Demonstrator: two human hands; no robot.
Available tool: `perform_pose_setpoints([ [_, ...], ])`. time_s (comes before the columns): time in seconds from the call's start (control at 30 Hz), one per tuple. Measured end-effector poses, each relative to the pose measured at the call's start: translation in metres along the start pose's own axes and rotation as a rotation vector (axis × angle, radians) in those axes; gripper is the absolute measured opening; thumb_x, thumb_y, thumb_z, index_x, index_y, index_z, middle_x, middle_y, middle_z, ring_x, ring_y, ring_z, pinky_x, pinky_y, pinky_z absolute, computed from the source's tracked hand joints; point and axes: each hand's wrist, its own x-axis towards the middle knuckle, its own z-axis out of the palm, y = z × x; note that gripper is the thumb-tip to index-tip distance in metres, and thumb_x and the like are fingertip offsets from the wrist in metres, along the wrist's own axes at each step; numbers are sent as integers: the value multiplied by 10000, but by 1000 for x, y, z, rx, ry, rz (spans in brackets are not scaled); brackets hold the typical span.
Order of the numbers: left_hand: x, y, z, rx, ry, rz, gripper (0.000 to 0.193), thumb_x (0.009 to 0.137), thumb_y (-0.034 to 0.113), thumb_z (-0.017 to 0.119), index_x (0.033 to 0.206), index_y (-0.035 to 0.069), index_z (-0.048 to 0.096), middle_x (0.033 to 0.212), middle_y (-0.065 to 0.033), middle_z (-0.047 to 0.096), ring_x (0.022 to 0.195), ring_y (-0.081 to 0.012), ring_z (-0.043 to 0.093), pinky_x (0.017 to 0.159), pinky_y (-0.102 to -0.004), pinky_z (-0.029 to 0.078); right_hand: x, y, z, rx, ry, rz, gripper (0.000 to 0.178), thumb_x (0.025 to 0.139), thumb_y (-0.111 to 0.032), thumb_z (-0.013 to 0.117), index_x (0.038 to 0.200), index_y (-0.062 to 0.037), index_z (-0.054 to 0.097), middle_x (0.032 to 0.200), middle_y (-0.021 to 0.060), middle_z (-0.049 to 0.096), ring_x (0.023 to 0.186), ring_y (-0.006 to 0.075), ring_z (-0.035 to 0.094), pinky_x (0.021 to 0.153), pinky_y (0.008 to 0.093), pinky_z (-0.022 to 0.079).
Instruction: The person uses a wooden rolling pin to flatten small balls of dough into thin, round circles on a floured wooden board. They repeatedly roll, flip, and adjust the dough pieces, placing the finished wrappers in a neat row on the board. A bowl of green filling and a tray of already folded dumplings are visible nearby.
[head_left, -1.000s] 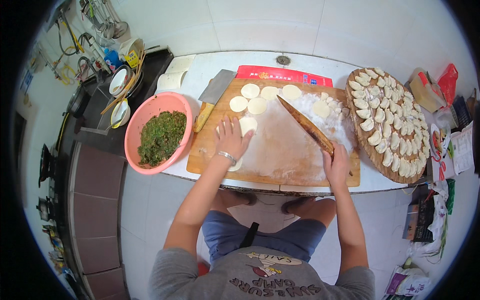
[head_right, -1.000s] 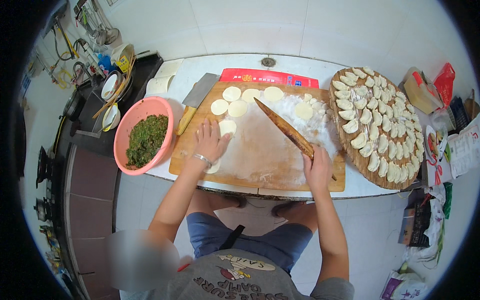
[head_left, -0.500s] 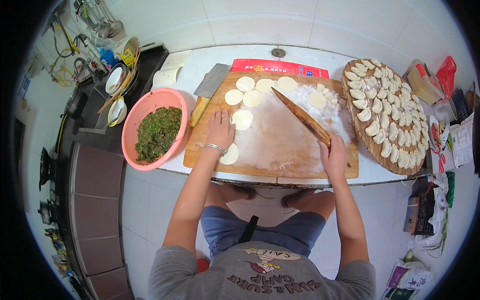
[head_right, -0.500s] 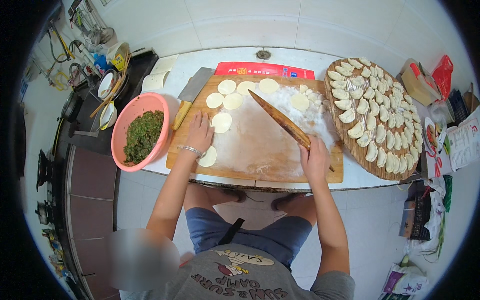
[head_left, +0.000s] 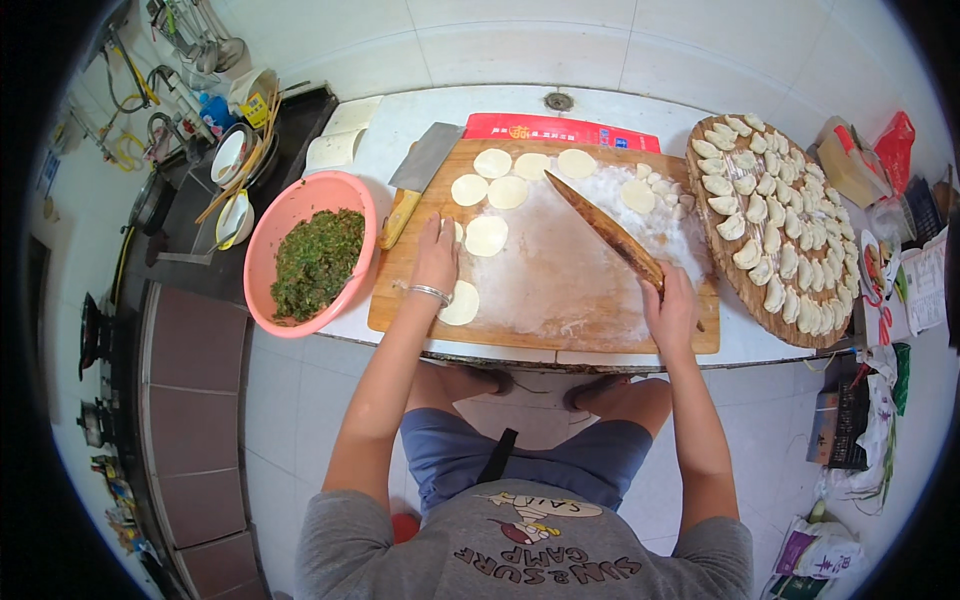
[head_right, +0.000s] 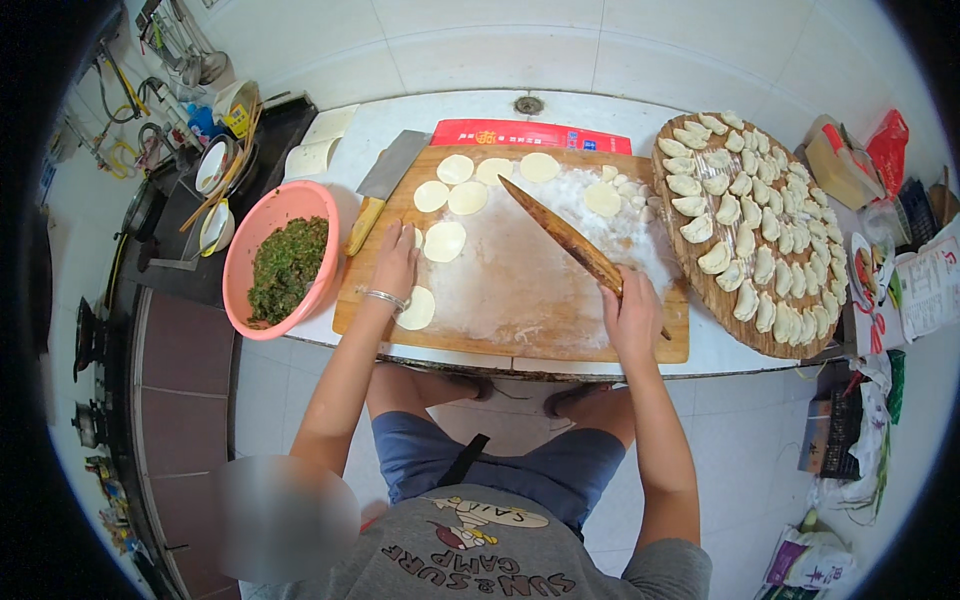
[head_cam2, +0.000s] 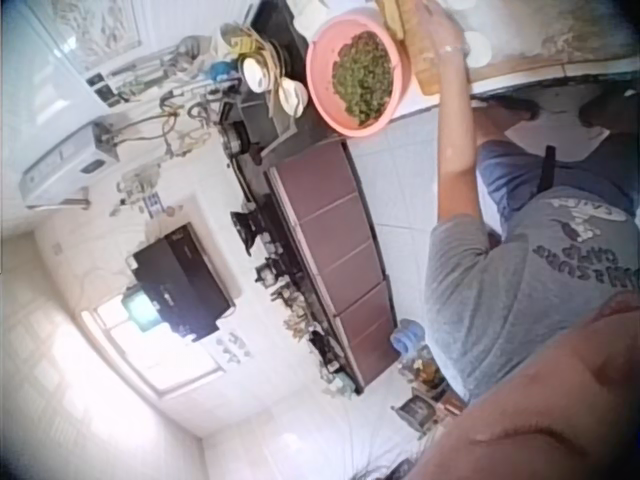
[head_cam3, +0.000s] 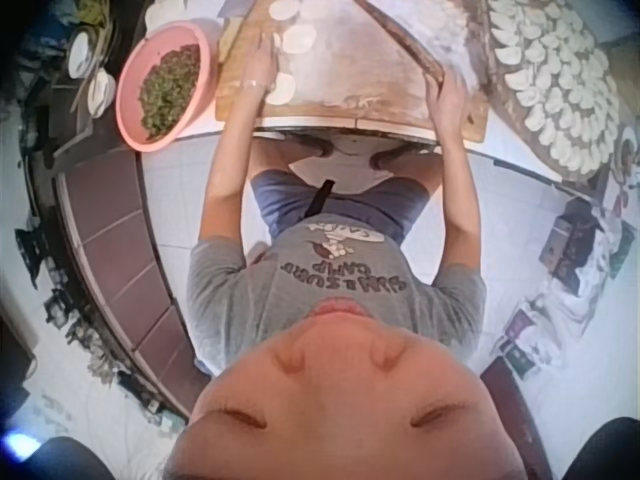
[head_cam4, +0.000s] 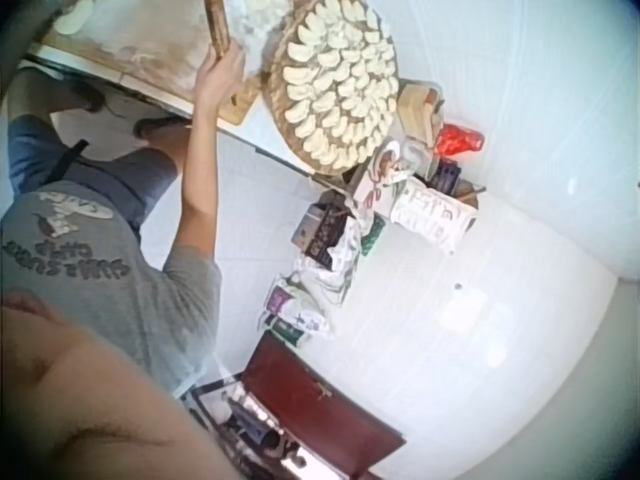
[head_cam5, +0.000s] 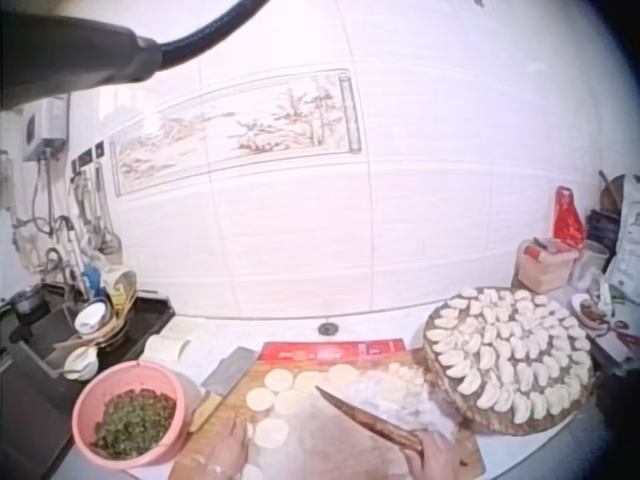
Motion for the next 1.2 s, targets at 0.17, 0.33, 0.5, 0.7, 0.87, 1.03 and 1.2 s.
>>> perform_pose_setpoints([
  [0.17, 21, -4, 5, 15, -1, -64, 466, 953, 105, 546, 1384, -54, 465, 1486, -313, 366, 1380, -461, 348, 1169, -461, 283, 1, 0, 2, -16, 12, -3, 309, 868, -168, 691, 1127, -24, 604, 943, 159, 609, 857, 361, 605, 723, 432, 486],
  [0.33, 8, 20, -10, 140, -64, 3, 607, 968, 297, 550, 1447, -37, 383, 1518, -294, 324, 1408, -469, 293, 1162, -520, 258, 1, 0, 2, -24, 15, 3, 307, 867, -175, 694, 1123, -29, 608, 947, 157, 612, 849, 359, 606, 717, 434, 487],
  [0.5, -60, 83, -40, 279, -278, -151, 750, 962, 401, 554, 1524, 0, 260, 1578, -274, 216, 1449, -453, 233, 1164, -557, 220, 1, 0, 1, 0, 20, 2, 299, 871, -171, 692, 1122, -30, 610, 932, 156, 612, 846, 356, 606, 712, 425, 486],
  [0.7, -69, 39, -11, 218, -179, -4, 755, 962, 407, 547, 1530, 5, 253, 1592, -272, 176, 1460, -442, 208, 1166, -552, 219, 2, -4, 1, 6, 27, -9, 289, 875, -176, 692, 1108, -26, 614, 926, 153, 614, 840, 353, 608, 709, 420, 487],
  [0.87, -51, 29, -8, 207, -125, -37, 731, 970, 377, 541, 1527, -1, 256, 1591, -256, 199, 1457, -435, 219, 1167, -550, 224, 0, -1, 2, -25, 32, -4, 293, 873, -189, 695, 1109, -35, 615, 927, 153, 615, 847, 354, 610, 711, 418, 489],
  [1.03, -40, 27, -13, 275, -106, -65, 726, 974, 393, 528, 1532, 15, 257, 1603, -238, 179, 1470, -420, 199, 1183, -542, 188, 1, 1, 2, -23, 17, 6, 297, 869, -191, 699, 1108, -38, 613, 938, 153, 618, 850, 353, 612, 714, 422, 492],
  [1.2, -37, 59, -21, 231, -240, 99, 722, 979, 436, 499, 1536, 42, 265, 1603, -225, 197, 1470, -423, 197, 1192, -534, 163, 0, 0, 1, -38, 10, 18, 310, 862, -186, 701, 1117, -38, 606, 945, 154, 617, 866, 354, 610, 728, 428, 493],
])
